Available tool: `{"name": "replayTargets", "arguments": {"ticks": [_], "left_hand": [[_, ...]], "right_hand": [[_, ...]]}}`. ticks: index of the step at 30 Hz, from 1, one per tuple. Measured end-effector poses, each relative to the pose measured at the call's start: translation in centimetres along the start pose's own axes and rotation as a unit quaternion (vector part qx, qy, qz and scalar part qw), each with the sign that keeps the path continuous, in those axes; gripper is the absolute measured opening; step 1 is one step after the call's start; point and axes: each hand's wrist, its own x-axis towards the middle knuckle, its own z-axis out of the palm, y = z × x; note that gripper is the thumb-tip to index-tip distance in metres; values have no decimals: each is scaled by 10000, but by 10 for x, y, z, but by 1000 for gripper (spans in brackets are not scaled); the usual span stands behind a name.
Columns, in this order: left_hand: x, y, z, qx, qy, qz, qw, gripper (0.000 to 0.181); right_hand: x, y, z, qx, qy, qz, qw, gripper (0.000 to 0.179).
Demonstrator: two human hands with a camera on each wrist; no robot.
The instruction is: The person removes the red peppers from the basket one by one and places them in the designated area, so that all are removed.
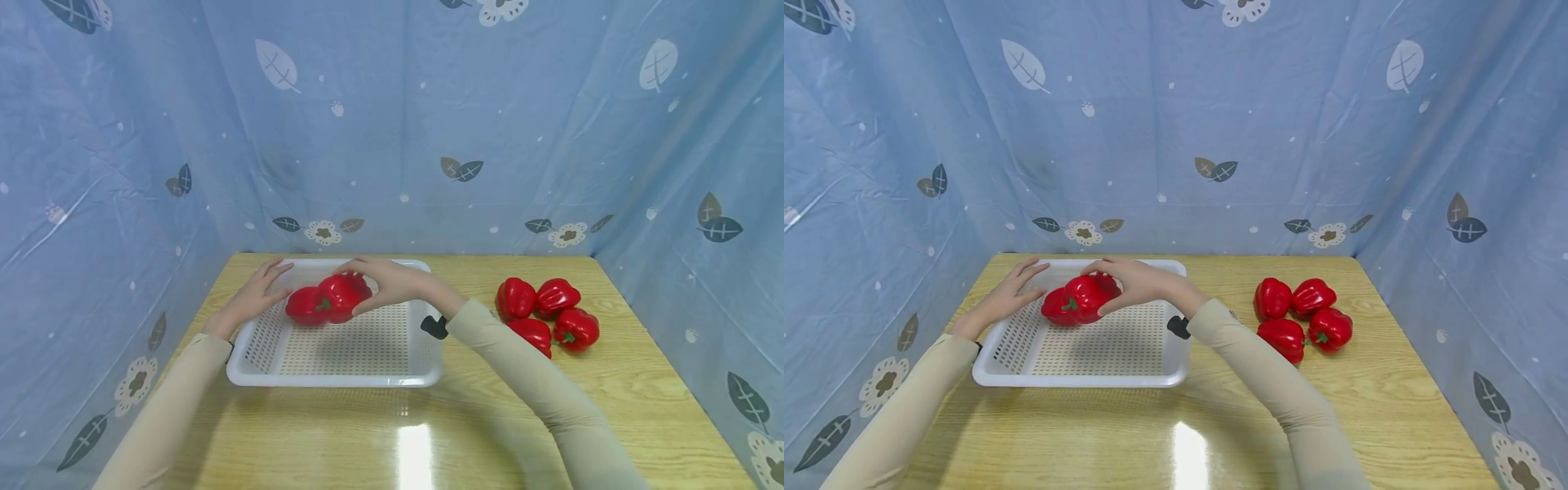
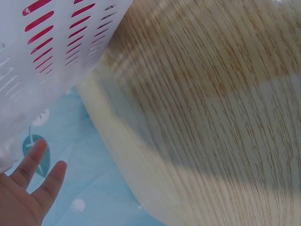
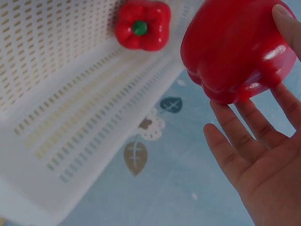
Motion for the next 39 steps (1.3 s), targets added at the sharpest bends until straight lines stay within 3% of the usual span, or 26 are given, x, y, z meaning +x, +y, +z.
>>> {"name": "replayTargets", "arguments": {"ticks": [21,28,39], "left_hand": [[-3,3,-1,-105,77,43,9999,63],[-3,2,-2,-210,159,204,9994,60],[-2,1,-1,-160,140,205,9996,60]], "right_hand": [[-47,22,-30,315,840,51,9960,70],[-61,32,-34,421,1098,243,9928,71],[-89,50,-43,552,1550,421,9855,69]]}}
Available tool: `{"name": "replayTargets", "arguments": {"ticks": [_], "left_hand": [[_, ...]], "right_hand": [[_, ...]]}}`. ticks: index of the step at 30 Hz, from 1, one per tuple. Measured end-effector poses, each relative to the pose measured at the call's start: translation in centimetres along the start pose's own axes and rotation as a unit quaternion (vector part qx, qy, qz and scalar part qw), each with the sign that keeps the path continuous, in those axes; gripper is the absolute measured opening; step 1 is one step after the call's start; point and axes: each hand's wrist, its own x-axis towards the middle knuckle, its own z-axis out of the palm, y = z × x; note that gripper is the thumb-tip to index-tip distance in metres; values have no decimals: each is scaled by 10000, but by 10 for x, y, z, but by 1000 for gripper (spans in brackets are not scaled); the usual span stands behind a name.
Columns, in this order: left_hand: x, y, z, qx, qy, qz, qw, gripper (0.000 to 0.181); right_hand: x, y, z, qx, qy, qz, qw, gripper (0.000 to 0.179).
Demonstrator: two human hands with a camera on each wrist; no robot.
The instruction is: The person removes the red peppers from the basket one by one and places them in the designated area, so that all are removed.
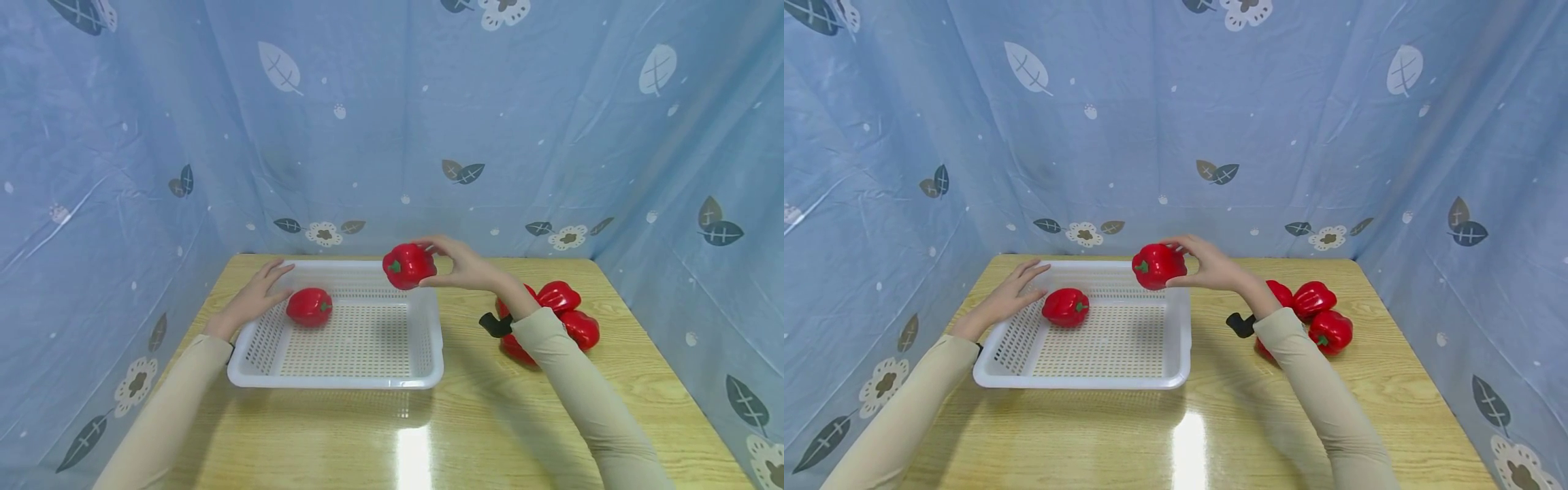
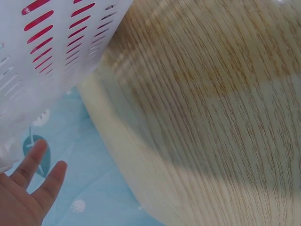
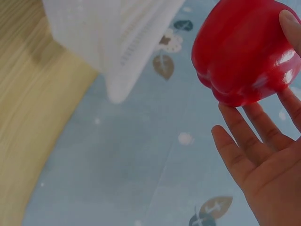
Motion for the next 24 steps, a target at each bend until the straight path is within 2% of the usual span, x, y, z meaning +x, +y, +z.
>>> {"name": "replayTargets", "arguments": {"ticks": [12,16,21,24], "left_hand": [[0,1,0,42,-12,-56,10000,61],[-1,0,0,87,35,-43,9999,61],[0,0,0,109,16,-53,9999,61],[0,1,0,97,-36,-88,9999,61]], "right_hand": [[-30,21,-23,-225,335,442,9982,72],[-39,19,-27,-179,427,691,9965,71],[-50,3,-34,-172,477,844,9951,69],[-55,15,-35,-297,525,865,9944,69]]}}
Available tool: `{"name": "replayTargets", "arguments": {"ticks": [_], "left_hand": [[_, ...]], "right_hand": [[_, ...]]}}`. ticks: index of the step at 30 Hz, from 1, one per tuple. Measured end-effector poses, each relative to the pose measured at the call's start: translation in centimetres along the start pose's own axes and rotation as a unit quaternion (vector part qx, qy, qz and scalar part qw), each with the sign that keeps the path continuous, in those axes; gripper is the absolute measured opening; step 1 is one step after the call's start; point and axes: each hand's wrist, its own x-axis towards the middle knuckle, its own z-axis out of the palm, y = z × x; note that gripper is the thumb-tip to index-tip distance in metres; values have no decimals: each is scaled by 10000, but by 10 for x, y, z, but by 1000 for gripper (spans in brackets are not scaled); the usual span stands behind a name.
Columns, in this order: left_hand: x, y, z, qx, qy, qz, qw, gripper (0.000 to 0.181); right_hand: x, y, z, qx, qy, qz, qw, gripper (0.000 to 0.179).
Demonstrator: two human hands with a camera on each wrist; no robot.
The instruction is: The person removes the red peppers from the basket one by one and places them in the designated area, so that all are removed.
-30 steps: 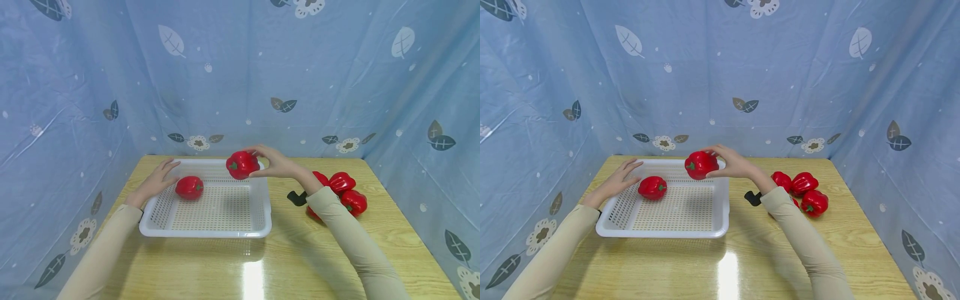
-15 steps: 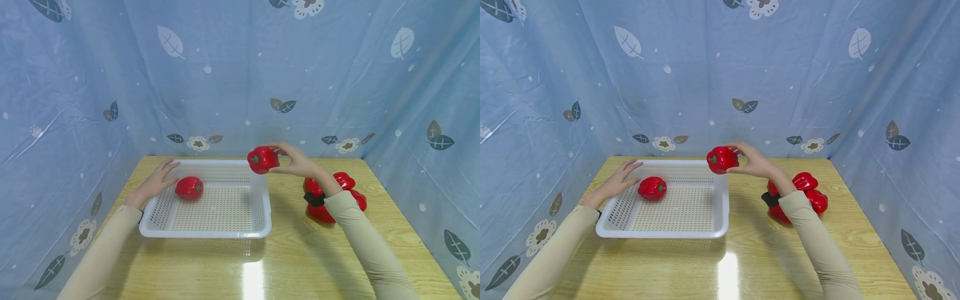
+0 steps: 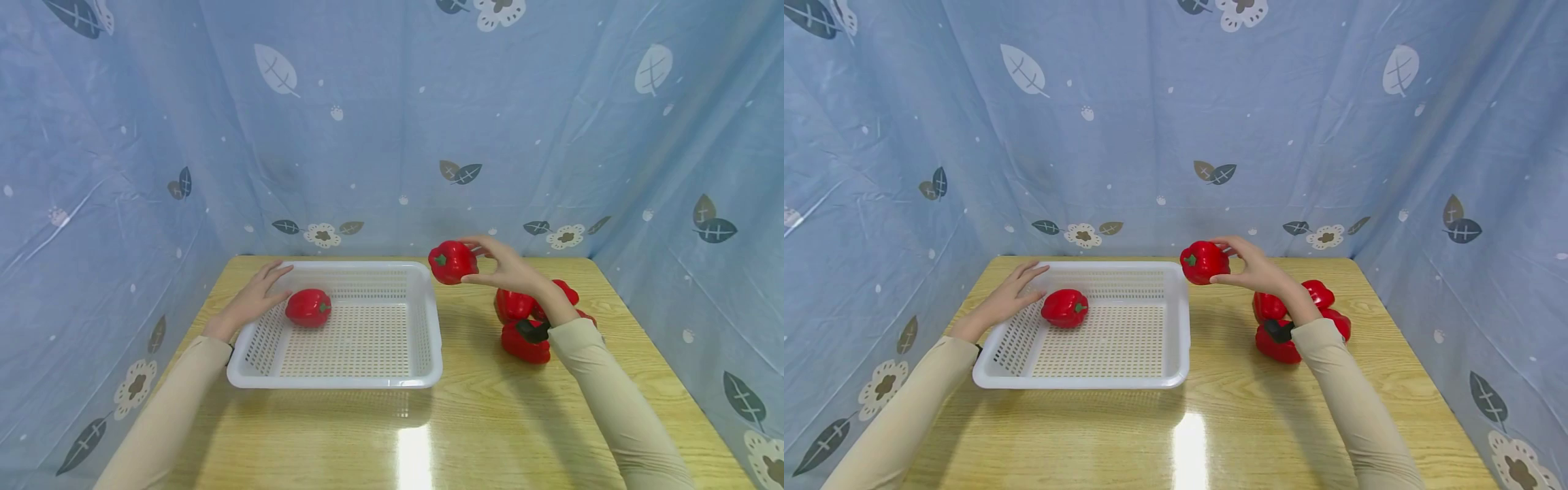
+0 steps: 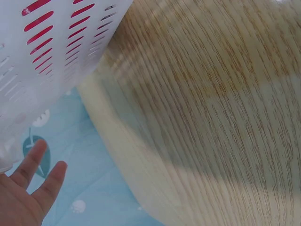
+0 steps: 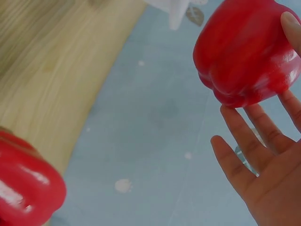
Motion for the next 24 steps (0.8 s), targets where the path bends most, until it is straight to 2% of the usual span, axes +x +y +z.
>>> {"name": "replayTargets", "arguments": {"ticks": [4,13,24], "left_hand": [[0,1,-1,3,-50,-31,10000,63],[0,1,-1,41,-2,18,10000,61],[0,-1,0,21,3,4,10000,62]], "right_hand": [[-3,27,2,-128,78,74,9999,71],[-14,47,3,-306,77,466,9984,74],[-20,69,13,-523,-163,905,9944,76]]}}
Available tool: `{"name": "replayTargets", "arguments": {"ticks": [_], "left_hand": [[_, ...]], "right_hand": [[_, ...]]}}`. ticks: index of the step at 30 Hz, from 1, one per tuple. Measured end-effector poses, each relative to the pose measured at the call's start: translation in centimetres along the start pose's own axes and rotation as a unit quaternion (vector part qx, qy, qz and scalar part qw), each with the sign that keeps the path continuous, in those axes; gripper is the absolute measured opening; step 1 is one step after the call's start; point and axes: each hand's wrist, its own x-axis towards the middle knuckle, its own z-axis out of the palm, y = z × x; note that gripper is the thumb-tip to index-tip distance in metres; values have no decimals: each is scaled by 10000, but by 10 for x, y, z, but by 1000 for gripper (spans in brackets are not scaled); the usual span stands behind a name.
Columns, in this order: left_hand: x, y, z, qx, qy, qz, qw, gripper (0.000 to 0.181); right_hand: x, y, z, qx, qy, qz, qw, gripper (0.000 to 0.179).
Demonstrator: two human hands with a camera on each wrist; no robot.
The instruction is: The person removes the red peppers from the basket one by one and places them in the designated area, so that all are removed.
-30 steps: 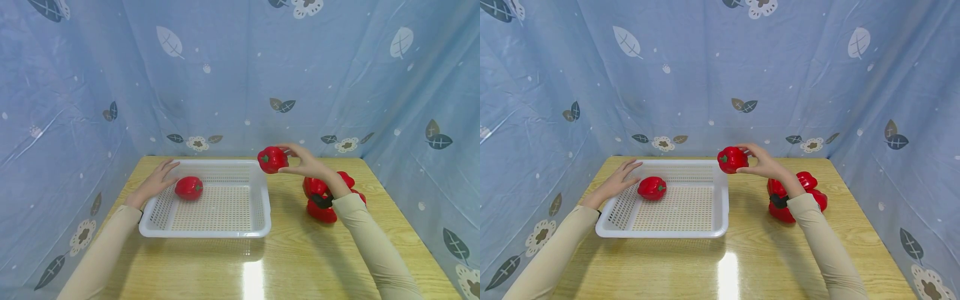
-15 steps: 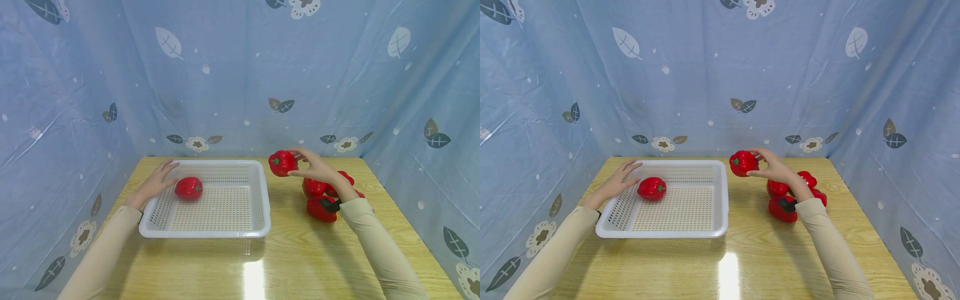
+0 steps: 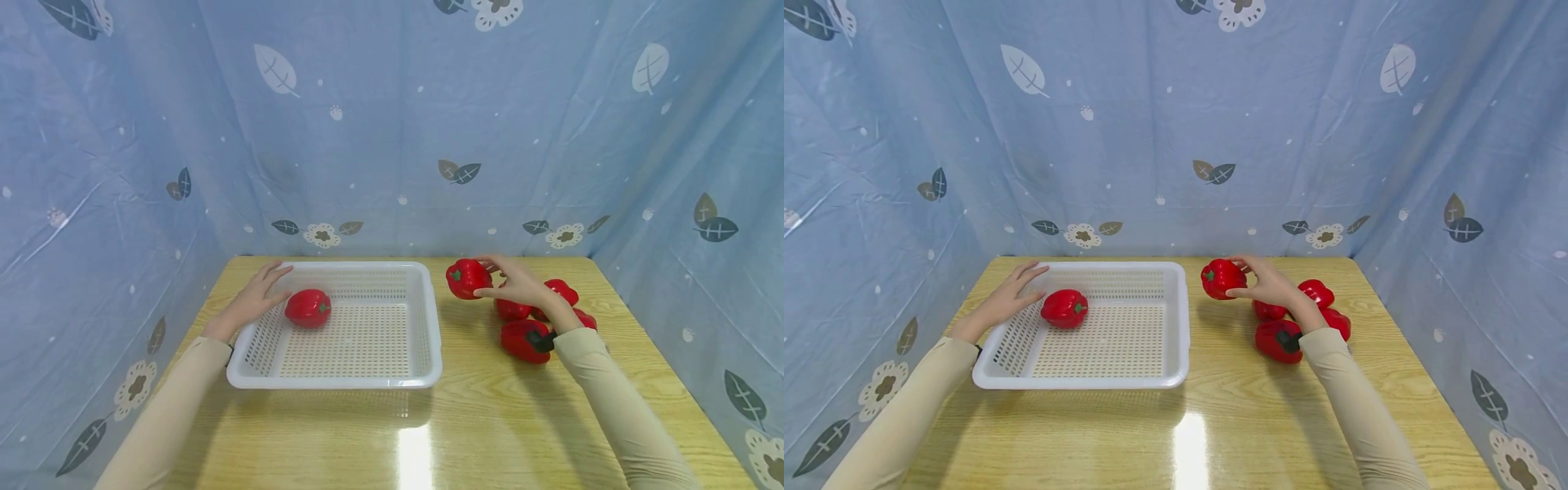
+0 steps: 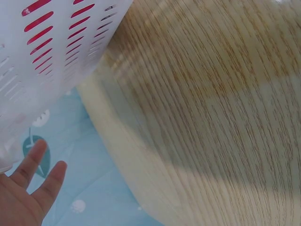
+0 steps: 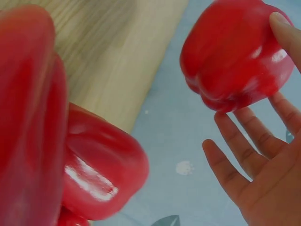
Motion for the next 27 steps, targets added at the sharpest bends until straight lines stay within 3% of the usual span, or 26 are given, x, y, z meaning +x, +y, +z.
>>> {"name": "replayTargets", "arguments": {"ticks": [14,27], "left_hand": [[2,-3,1,-18,-13,-3,10000,63],[2,-4,2,-59,-70,-40,9999,64]], "right_hand": [[5,14,18,88,-247,121,9996,70],[6,19,28,-496,-544,261,9969,71]]}}
